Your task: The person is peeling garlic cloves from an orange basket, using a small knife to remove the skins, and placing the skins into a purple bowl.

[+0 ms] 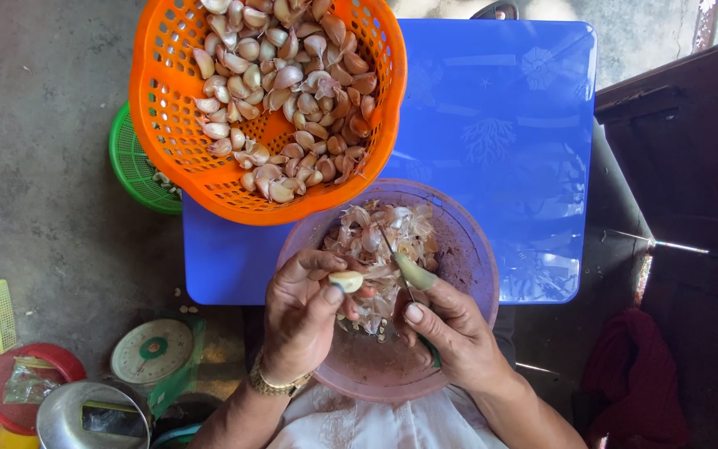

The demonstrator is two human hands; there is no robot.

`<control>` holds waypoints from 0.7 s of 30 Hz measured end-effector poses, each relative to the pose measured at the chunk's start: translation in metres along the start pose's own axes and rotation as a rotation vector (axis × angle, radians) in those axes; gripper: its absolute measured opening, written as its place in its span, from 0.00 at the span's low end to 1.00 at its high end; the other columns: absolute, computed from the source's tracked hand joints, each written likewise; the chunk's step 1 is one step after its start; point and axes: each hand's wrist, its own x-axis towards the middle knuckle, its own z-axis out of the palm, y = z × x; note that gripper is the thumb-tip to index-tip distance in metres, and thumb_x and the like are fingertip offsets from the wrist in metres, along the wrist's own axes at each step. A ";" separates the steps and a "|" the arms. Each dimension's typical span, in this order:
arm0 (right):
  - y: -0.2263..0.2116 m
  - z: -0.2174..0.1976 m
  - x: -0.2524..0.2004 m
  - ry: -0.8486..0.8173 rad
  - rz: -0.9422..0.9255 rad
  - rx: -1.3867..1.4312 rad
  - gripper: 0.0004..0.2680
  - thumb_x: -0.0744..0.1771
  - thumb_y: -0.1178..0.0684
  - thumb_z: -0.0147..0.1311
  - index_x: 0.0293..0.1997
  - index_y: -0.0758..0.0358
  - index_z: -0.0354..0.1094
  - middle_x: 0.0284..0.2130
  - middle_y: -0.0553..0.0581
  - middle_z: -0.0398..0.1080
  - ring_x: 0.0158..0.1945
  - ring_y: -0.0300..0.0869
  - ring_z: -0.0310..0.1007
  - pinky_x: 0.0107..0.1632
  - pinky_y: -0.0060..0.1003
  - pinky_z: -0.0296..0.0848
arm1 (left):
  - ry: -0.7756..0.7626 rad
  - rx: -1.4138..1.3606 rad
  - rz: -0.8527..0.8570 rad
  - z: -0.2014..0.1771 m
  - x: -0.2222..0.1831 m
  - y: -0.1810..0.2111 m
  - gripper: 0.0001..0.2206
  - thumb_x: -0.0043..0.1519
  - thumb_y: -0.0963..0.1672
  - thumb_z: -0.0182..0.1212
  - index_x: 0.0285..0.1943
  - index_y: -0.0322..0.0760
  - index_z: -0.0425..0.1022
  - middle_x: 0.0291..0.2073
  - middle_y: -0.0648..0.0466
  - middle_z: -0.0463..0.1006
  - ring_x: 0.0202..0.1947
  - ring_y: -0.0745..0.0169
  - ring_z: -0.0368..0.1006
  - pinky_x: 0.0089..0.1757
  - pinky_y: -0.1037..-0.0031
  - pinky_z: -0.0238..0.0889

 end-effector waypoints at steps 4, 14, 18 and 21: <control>-0.009 0.004 0.004 -0.066 -0.006 -0.029 0.22 0.72 0.57 0.48 0.77 0.59 0.47 0.25 0.58 0.59 0.25 0.39 0.59 0.19 0.25 0.63 | -0.033 -0.144 -0.077 -0.010 0.001 -0.001 0.09 0.68 0.40 0.62 0.53 0.26 0.74 0.44 0.36 0.81 0.38 0.46 0.82 0.30 0.77 0.76; -0.012 0.000 0.003 -0.307 0.138 0.136 0.26 0.72 0.55 0.50 0.79 0.64 0.39 0.25 0.61 0.62 0.22 0.38 0.57 0.22 0.28 0.62 | -0.078 0.125 -0.094 0.000 0.001 0.000 0.14 0.67 0.42 0.63 0.58 0.29 0.71 0.43 0.48 0.77 0.34 0.60 0.77 0.29 0.79 0.74; -0.005 -0.002 0.001 -0.271 0.162 0.126 0.25 0.72 0.57 0.50 0.79 0.63 0.41 0.26 0.61 0.62 0.24 0.39 0.58 0.22 0.27 0.60 | -0.023 0.231 -0.028 -0.003 -0.004 -0.005 0.13 0.67 0.41 0.61 0.58 0.27 0.73 0.54 0.47 0.69 0.40 0.63 0.77 0.31 0.77 0.80; 0.001 -0.005 0.000 -0.230 0.122 0.093 0.22 0.72 0.58 0.50 0.77 0.66 0.48 0.39 0.64 0.67 0.28 0.40 0.63 0.22 0.27 0.63 | -0.052 0.324 0.042 -0.001 -0.005 -0.004 0.13 0.70 0.41 0.57 0.64 0.34 0.73 0.53 0.47 0.70 0.38 0.61 0.77 0.33 0.76 0.82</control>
